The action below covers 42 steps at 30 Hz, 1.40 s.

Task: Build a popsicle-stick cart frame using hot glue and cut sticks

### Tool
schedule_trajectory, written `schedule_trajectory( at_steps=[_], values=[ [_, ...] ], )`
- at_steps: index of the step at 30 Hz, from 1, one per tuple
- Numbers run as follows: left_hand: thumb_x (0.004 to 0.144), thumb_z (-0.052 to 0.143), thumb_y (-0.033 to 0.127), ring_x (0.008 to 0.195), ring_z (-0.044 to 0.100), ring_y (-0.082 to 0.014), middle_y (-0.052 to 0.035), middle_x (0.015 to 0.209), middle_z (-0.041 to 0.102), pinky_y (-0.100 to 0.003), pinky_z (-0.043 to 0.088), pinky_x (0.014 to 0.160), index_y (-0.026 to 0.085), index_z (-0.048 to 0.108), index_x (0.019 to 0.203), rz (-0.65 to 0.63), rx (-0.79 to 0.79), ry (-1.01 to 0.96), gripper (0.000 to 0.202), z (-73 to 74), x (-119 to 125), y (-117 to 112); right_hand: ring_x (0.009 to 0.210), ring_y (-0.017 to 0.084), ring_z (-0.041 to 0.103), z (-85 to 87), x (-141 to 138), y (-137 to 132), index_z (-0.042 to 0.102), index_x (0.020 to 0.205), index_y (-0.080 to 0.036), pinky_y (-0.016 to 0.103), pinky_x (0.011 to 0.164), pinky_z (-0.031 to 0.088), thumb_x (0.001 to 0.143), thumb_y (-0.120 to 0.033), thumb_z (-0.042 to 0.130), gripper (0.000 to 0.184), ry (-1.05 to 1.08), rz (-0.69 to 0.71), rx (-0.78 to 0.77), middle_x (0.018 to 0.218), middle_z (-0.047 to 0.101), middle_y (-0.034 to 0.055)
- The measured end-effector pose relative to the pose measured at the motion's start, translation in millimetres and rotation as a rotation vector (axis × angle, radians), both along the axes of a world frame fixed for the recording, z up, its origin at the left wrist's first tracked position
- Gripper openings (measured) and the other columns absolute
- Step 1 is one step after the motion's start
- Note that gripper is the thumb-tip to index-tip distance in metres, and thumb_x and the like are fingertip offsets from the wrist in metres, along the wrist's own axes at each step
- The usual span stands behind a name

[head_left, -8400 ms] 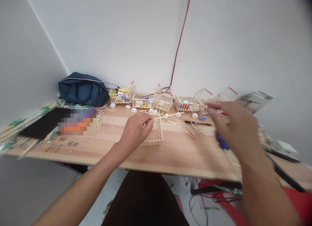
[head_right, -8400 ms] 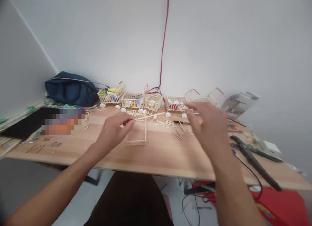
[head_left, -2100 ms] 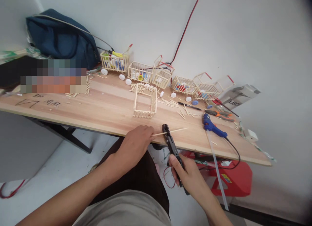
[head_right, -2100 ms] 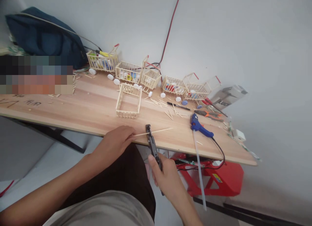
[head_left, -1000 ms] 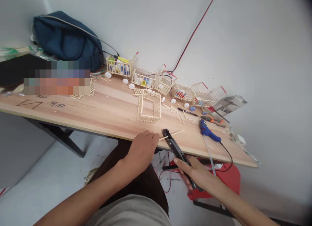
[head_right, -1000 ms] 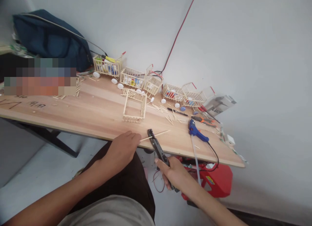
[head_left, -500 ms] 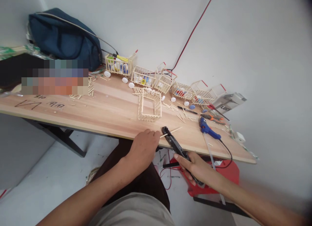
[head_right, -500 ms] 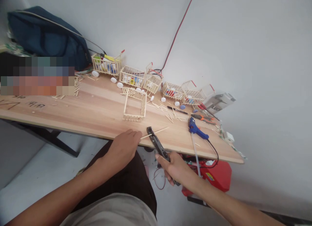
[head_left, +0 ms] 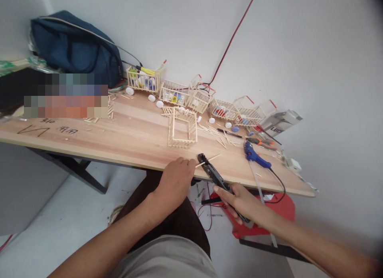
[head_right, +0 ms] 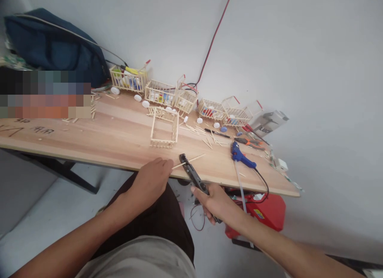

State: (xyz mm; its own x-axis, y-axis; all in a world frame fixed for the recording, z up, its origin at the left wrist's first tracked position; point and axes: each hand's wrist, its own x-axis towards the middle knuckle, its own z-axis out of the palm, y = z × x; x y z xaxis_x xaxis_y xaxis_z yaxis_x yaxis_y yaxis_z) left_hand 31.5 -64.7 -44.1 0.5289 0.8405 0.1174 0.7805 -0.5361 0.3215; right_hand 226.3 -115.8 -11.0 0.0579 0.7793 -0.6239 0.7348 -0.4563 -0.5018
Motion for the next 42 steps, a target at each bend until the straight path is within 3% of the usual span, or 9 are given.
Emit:
schedule_trajectory(
  at_steps=[6, 14, 19, 25, 28, 34, 38, 42],
  values=[
    [0.083, 0.036, -0.001, 0.09, 0.06, -0.0261, -0.0098, 0.084, 0.063, -0.036, 0.048, 0.075, 0.015, 0.054, 0.096, -0.022, 0.02, -0.004, 0.027, -2.1, -1, 1, 0.034, 0.009, 0.046, -4.5, 6, 7, 0.047, 0.046, -0.019, 0.021, 0.036, 0.035, 0.078, -0.071, 0.048, 0.061, 0.129, -0.002, 0.001, 0.038, 0.049, 0.0004],
    [0.084, 0.035, 0.0, 0.088, 0.061, -0.026, -0.0096, 0.082, 0.062, -0.035, 0.048, 0.072, 0.015, 0.054, 0.096, -0.014, 0.013, 0.002, 0.026, -0.7, -2, 2, 0.027, 0.008, 0.036, -3.0, 4, 9, 0.039, 0.052, -0.022, 0.021, 0.03, 0.028, 0.078, -0.066, 0.055, 0.053, 0.042, -0.096, 0.045, 0.033, 0.038, -0.0066],
    [0.089, 0.033, 0.004, 0.086, 0.061, -0.0259, -0.0099, 0.081, 0.061, -0.035, 0.047, 0.07, 0.015, 0.054, 0.093, 0.0, 0.01, 0.007, 0.024, -0.8, 0, 3, 0.026, 0.008, 0.033, -2.8, 1, 11, 0.037, 0.052, -0.024, 0.021, 0.03, 0.026, 0.079, -0.064, 0.055, 0.052, -0.008, -0.068, 0.072, 0.029, 0.033, -0.0071],
    [0.096, 0.033, 0.017, 0.082, 0.06, -0.0249, -0.0076, 0.083, 0.061, -0.035, 0.045, 0.069, 0.017, 0.054, 0.093, 0.048, 0.024, -0.076, 0.021, -8.0, -2, 3, 0.032, 0.009, 0.043, -6.2, 12, 12, 0.041, 0.051, -0.022, 0.022, 0.037, 0.036, 0.078, -0.074, 0.045, 0.059, 0.032, 0.041, 0.058, 0.036, 0.045, -0.0023],
    [0.097, 0.035, 0.02, 0.08, 0.058, -0.0217, -0.0047, 0.083, 0.061, -0.033, 0.045, 0.069, 0.019, 0.053, 0.094, 0.095, -0.009, -0.158, 0.018, -6.2, -1, 1, 0.033, 0.011, 0.047, -14.4, 21, 0, 0.046, 0.054, -0.02, 0.023, 0.037, 0.037, 0.075, -0.079, 0.042, 0.062, 0.08, 0.006, 0.069, 0.041, 0.049, -0.001],
    [0.096, 0.038, 0.016, 0.094, 0.053, -0.0223, -0.0069, 0.096, 0.059, -0.033, 0.046, 0.081, 0.017, 0.054, 0.089, -0.019, 0.178, -0.187, 0.017, 10.2, 37, 13, 0.036, 0.011, 0.049, -27.3, 33, -36, 0.047, 0.056, -0.02, 0.023, 0.04, 0.04, 0.074, -0.08, 0.044, 0.063, 0.312, -0.286, 0.165, 0.041, 0.051, -0.001],
    [0.091, 0.037, 0.005, 0.093, 0.058, -0.0214, -0.0102, 0.105, 0.057, -0.03, 0.049, 0.075, 0.015, 0.056, 0.103, 0.052, 0.159, -0.066, 0.024, 19.1, 80, 48, 0.038, 0.011, 0.05, -24.6, 36, -59, 0.048, 0.06, -0.02, 0.023, 0.04, 0.041, 0.077, -0.075, 0.05, 0.058, 0.483, -0.491, 0.253, 0.045, 0.051, -0.0023],
    [0.088, 0.031, -0.003, 0.099, 0.063, -0.0253, -0.0187, 0.109, 0.059, -0.033, 0.051, 0.079, 0.007, 0.059, 0.108, 0.175, 0.077, 0.032, 0.035, 19.9, 109, 86, 0.04, 0.011, 0.05, -24.5, 34, -74, 0.048, 0.058, -0.019, 0.022, 0.042, 0.041, 0.079, -0.073, 0.05, 0.058, 0.553, -0.517, 0.299, 0.045, 0.051, -0.0017]
  ],
)
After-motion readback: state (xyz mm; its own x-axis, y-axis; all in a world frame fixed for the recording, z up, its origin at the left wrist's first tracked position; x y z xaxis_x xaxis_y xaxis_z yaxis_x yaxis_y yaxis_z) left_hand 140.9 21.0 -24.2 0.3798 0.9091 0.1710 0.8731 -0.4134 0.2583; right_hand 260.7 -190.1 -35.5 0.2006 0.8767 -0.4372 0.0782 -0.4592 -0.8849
